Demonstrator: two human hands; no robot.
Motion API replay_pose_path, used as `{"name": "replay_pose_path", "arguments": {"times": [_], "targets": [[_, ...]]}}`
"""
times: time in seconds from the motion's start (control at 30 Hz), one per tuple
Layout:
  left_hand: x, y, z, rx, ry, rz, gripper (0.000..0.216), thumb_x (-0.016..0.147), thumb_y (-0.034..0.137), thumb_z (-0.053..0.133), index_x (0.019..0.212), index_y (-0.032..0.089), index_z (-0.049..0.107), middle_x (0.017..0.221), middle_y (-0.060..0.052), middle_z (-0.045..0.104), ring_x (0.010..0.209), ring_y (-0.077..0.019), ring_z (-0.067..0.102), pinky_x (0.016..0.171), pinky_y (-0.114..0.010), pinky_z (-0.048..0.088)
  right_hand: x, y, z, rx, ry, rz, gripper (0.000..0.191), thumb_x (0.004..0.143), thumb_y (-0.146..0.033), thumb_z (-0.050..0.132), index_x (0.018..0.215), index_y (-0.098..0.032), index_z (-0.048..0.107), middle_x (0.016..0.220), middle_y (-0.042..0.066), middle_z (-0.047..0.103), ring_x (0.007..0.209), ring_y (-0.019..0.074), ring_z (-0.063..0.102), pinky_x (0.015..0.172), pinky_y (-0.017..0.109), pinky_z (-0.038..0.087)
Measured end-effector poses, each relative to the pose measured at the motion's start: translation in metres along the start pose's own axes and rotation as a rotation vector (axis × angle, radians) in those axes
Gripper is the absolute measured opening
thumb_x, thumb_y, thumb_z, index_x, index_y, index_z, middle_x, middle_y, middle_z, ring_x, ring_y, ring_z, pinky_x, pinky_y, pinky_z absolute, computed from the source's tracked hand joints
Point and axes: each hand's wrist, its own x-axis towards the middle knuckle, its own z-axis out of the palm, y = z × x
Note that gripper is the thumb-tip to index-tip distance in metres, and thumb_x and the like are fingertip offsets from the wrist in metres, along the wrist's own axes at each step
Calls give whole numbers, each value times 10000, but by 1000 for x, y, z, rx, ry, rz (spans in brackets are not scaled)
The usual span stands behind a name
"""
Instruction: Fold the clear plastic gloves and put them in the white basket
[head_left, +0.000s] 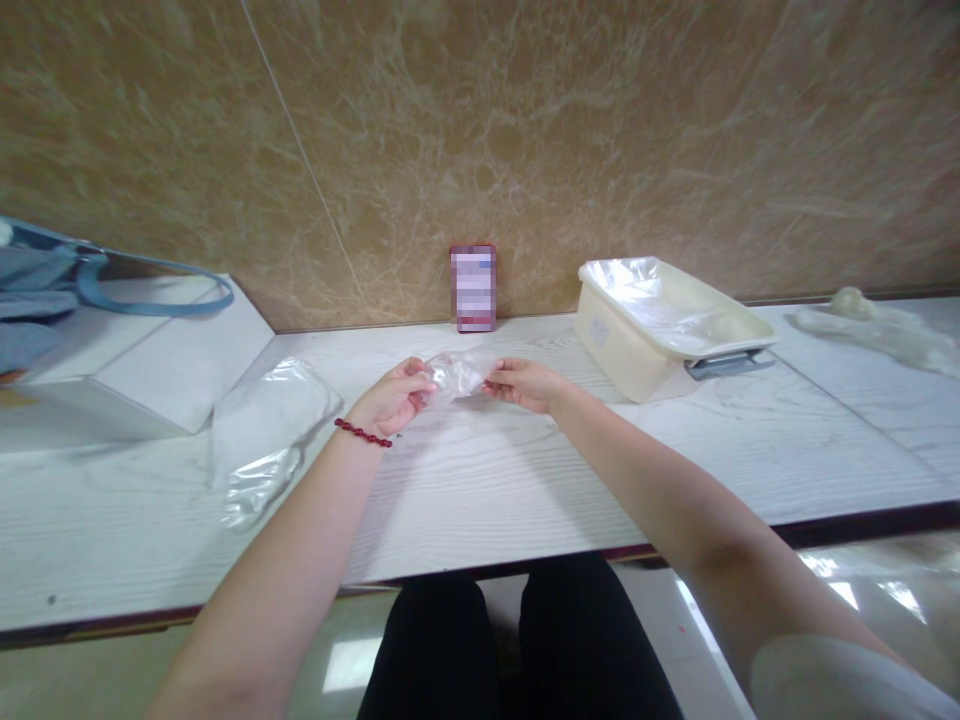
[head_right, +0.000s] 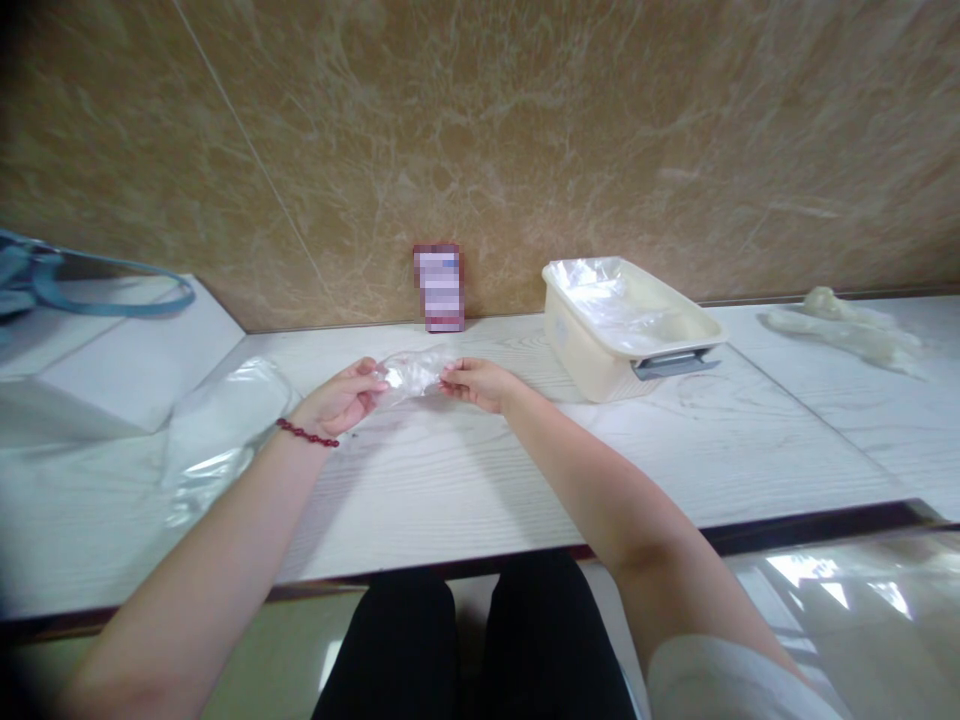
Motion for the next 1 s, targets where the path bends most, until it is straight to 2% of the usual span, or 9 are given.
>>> {"name": "replay_pose_path", "arguments": {"times": [0.13,0.23,0.33,0.5,0.6,0.7,0.8,0.93,1.0], "targets": [[-1,1,1,19,-14,-33,283,524,-84,536,646,161,466,636,54,563,507,-63,542,455,-147,429,0,-2,-1,12,18,-56,149,680,-62,603,755,-150,510,674,-14,590,630,57,578,648,171,504],[-1,2,0,19,-46,-58,285,535,-92,519,662,160,484,646,47,566,521,-64,548,462,-142,433,-2,-5,-1,13,-58,-10,164,687,-69,594,818,-142,526,718,3,597,650,59,576,620,153,502],[-1,2,-2,17,-66,-81,285,543,-101,502,670,154,497,660,34,572,545,-71,561,487,-149,447,-4,-7,-1,-3,-117,43,73,707,-78,571,757,-123,544,710,14,594,629,50,561,607,136,493],[-2,4,-2,60,-36,-118,307,533,-113,490,677,158,485,643,30,565,540,-84,570,475,-154,449,-5,-8,0,-87,-55,46,52,711,-157,582,693,-131,541,568,-24,525,505,38,487,494,134,445],[-2,5,-3,84,-39,-119,314,532,-103,498,689,168,483,600,36,553,520,-87,565,472,-161,450,-3,-7,1,-159,0,-33,100,693,-189,595,649,-130,528,536,-41,486,468,24,432,431,118,376],[-3,4,-2,116,-34,-114,302,535,-90,497,693,168,498,570,32,552,506,-90,560,469,-165,447,-2,-5,3,-212,42,-116,107,680,-198,596,660,-133,514,574,-34,512,492,23,444,421,112,343],[-2,2,0,174,-15,-135,279,542,-84,479,700,137,541,588,-3,582,509,-92,561,467,-164,445,-3,-4,6,-244,63,-115,154,688,-181,582,813,-167,492,603,-36,551,528,50,510,473,142,399],[-1,0,2,225,-4,-211,321,558,-75,444,785,96,594,678,-54,623,563,-106,582,517,-191,466,-7,-4,9,-327,59,-136,473,709,-147,551,1121,-271,355,601,-55,567,543,93,571,482,189,448],[-1,0,2,230,-13,-237,358,560,-73,434,829,95,601,722,-62,632,590,-112,591,551,-206,476,-9,-5,10,-379,15,-161,546,729,-146,523,1194,-321,297,616,-59,562,553,99,584,469,190,456]]}}
